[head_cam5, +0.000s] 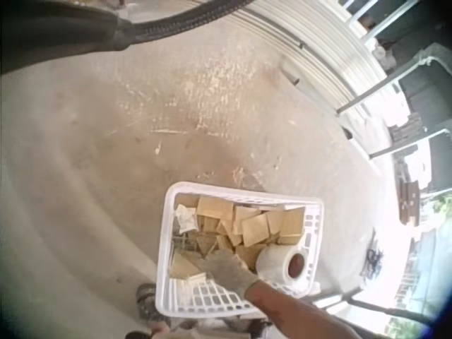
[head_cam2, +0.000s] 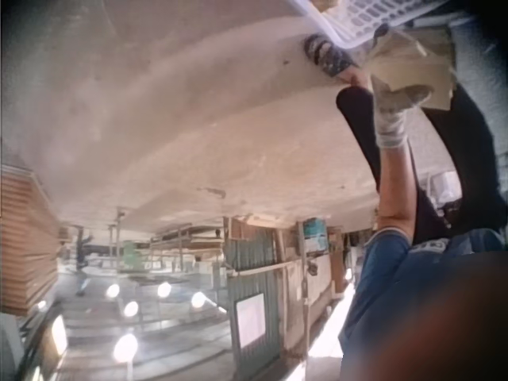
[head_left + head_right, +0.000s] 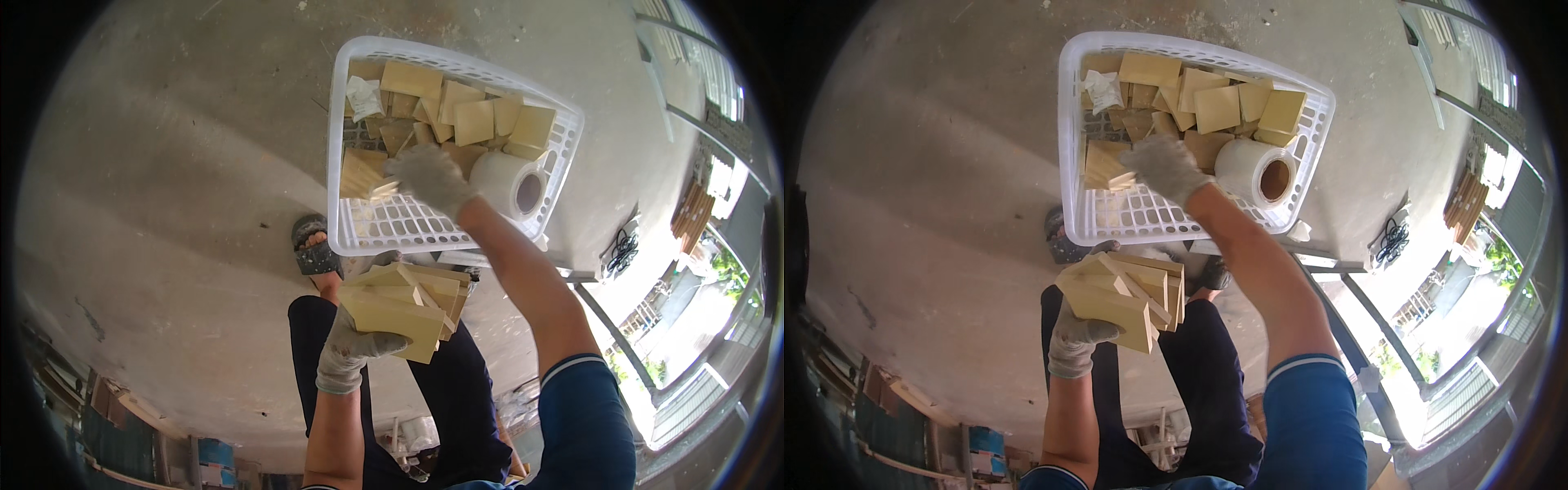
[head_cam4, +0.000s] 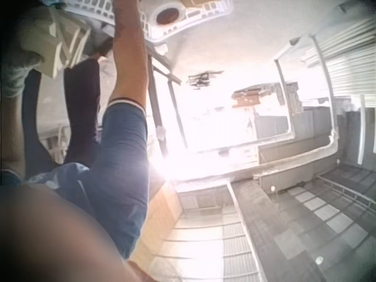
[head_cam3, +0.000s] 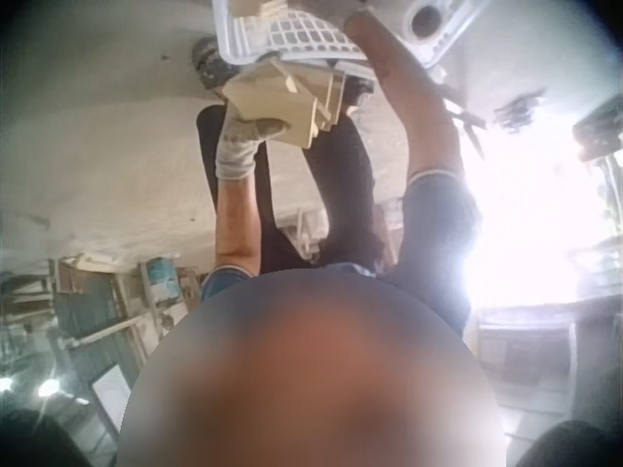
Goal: The person places a document on a long metal frame, then retrieves several rectangular cardboard pieces from a basket and arranges them on the frame. They then use a roll of clear plastic wrap to encase the cardboard pieces, stretching and smoothing the film over the items.
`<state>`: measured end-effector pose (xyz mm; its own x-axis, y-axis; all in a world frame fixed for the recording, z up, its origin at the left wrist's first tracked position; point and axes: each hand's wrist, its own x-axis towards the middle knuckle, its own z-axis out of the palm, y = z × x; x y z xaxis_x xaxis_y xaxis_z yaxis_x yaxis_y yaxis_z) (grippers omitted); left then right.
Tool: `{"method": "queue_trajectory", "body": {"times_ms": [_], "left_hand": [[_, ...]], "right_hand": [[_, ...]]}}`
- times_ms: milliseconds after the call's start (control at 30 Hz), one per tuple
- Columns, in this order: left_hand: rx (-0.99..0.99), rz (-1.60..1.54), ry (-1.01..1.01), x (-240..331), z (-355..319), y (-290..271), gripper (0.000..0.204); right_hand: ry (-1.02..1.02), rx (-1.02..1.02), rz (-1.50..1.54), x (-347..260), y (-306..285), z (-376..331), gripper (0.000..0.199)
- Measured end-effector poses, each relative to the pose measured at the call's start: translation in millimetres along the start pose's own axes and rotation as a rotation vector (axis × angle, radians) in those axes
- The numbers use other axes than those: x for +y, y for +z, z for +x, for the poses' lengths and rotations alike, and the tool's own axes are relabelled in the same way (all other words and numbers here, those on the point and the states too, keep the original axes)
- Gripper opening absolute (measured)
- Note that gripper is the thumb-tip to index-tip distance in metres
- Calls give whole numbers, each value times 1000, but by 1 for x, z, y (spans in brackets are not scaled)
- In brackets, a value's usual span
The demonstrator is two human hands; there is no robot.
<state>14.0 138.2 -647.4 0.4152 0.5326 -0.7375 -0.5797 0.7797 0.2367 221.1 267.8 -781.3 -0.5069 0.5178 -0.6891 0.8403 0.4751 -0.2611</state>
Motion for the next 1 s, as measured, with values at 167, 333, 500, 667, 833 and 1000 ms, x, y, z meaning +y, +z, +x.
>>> {"method": "queue_trajectory", "body": {"times_ms": [167,333,500,667,833,1000], "left_hand": [[-52,64,12,-2,3,-10,107],[-32,17,17,-8,1,-9,111],[-122,49,72,-13,9,-4,103],[-121,116,89,-11,10,0,93],[-33,-4,13,-11,2,5,93],[10,-52,-6,-18,-4,-1,95]], "right_hand": [[148,204,79,72,-38,-49,39],[169,344,29,125,-72,-60,43],[233,17,-341,145,-45,-34,54],[430,214,-173,143,12,-30,45],[316,268,-293,143,11,-46,46],[189,336,-110,102,-23,-73,41]]}}
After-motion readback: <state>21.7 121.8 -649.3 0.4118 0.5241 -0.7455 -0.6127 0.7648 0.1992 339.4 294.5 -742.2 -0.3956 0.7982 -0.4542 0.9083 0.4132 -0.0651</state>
